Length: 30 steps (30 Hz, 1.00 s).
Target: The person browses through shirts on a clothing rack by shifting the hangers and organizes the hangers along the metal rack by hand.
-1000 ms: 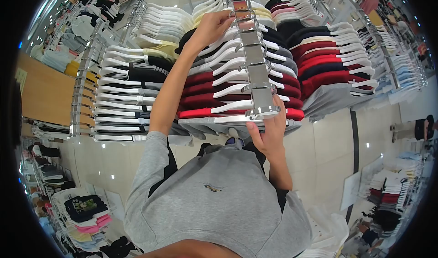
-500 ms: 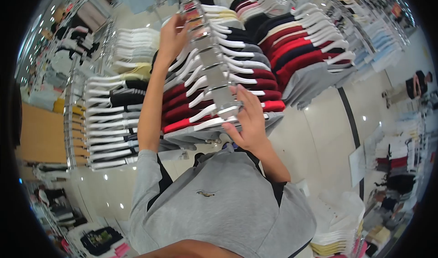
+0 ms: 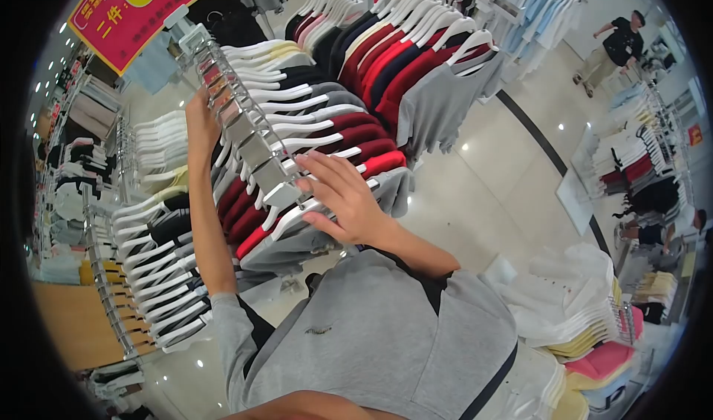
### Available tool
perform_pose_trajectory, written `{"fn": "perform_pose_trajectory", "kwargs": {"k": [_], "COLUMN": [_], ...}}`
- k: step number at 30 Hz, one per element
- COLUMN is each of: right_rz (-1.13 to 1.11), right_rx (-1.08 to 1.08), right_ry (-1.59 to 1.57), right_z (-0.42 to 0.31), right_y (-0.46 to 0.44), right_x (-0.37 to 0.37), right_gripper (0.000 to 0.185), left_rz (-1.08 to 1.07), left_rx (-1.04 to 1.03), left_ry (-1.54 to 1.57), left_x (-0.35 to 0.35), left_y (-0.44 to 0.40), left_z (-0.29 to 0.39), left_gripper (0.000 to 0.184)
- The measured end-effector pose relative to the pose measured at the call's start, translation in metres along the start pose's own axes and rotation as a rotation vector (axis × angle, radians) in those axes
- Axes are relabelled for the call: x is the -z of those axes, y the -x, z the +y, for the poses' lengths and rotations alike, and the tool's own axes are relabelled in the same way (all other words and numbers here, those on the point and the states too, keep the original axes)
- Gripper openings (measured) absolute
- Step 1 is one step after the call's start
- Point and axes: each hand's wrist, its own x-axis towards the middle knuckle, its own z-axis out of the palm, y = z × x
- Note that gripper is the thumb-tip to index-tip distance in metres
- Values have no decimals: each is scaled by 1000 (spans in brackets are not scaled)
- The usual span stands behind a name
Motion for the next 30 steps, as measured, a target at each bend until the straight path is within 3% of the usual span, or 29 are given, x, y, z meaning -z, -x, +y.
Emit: {"fn": "perform_pose_trajectory", "kwargs": {"k": [5, 11, 13, 14, 16, 17, 19, 27, 30], "right_rz": [-12, -49, -68, -82, -91, -90, -81, -96, -98], "right_rx": [-11, -63, -67, -92, -121, -123, -111, -155, -158], "right_ry": [61, 52, 56, 43, 26, 28, 30, 22, 26], "right_z": [-1, 0, 2, 3, 3, 3, 2, 3, 3], "right_y": [2, 5, 10, 10, 12, 12, 11, 14, 14], "right_x": [0, -4, -6, -6, -6, -6, -6, -7, -7], "right_gripper": [43, 45, 49, 50, 52, 52, 52, 55, 55], "left_rz": [22, -49, -12, -9, -154, -156, -45, -8, 121], "left_rx": [-122, -152, -219, -216, -73, -74, -85, -35, 71], "left_ry": [-97, -194, -68, -75, -217, -214, -66, -89, 83], "left_x": [-3, -7, -7, -6, -8, -11, -12, -1, 1], "left_y": [2, -3, -3, -4, -5, -6, -7, -2, 2], "left_z": [-6, -14, -9, -13, -16, -18, -14, 2, 1], "left_gripper": [24, 9, 11, 11, 37, 37, 13, 16, 24]}}
